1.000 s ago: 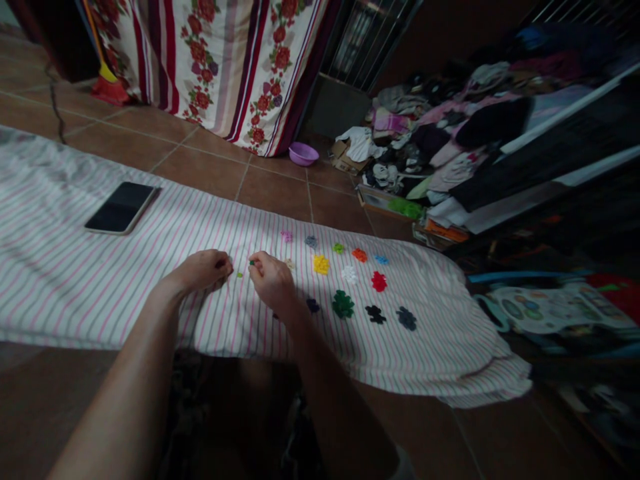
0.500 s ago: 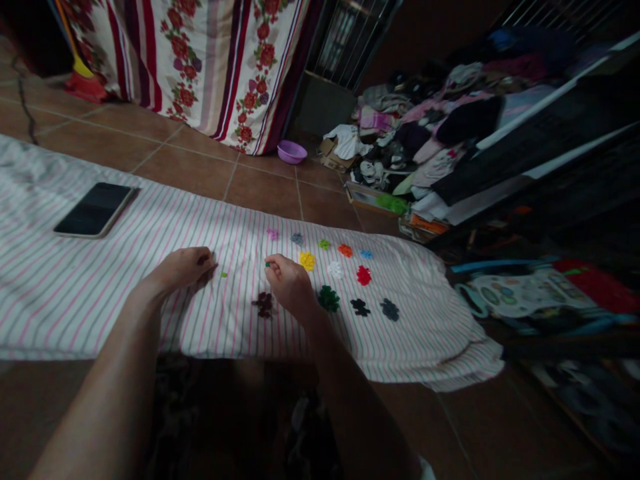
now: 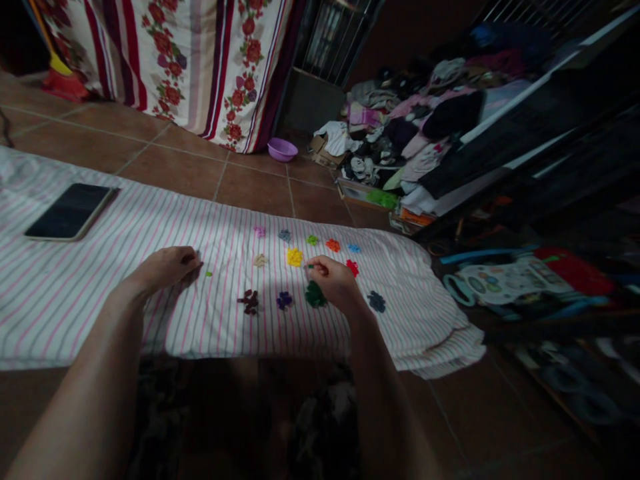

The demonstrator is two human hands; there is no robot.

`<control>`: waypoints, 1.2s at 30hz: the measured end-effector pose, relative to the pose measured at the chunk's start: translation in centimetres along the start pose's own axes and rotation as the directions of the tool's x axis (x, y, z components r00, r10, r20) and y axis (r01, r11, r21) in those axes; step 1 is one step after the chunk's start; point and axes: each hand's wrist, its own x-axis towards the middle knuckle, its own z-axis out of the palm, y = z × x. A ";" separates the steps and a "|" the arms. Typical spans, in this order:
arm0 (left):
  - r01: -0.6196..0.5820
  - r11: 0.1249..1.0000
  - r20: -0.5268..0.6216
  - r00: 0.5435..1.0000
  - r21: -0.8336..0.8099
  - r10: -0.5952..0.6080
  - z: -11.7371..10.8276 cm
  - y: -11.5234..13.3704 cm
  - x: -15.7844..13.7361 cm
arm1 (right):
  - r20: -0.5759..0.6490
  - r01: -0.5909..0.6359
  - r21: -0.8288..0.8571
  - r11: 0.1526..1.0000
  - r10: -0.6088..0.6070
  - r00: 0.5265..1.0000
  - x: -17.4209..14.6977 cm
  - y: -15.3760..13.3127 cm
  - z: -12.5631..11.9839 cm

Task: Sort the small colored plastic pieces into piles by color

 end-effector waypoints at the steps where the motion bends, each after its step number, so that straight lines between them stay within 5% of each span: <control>1: 0.008 1.000 0.006 1.000 0.008 -0.008 0.0 -0.1 0.1 | 0.030 -0.023 -0.027 0.999 0.024 0.999 -0.2 0.6 -0.5; 10: 0.031 0.997 0.015 0.999 0.073 -0.032 -0.1 0.4 0.1 | 0.207 -0.082 -0.141 0.987 0.111 0.972 -1.2 4.0 -1.8; 24: 0.044 0.992 -0.003 0.999 0.118 -0.044 0.1 0.7 0.0 | 0.214 0.015 -0.134 0.991 0.014 0.977 -1.5 4.8 -1.5; 36: 0.054 0.998 -0.001 0.999 0.037 -0.054 -0.3 0.9 0.0 | 0.204 -0.021 -0.181 0.983 0.059 0.977 -1.1 5.0 -1.5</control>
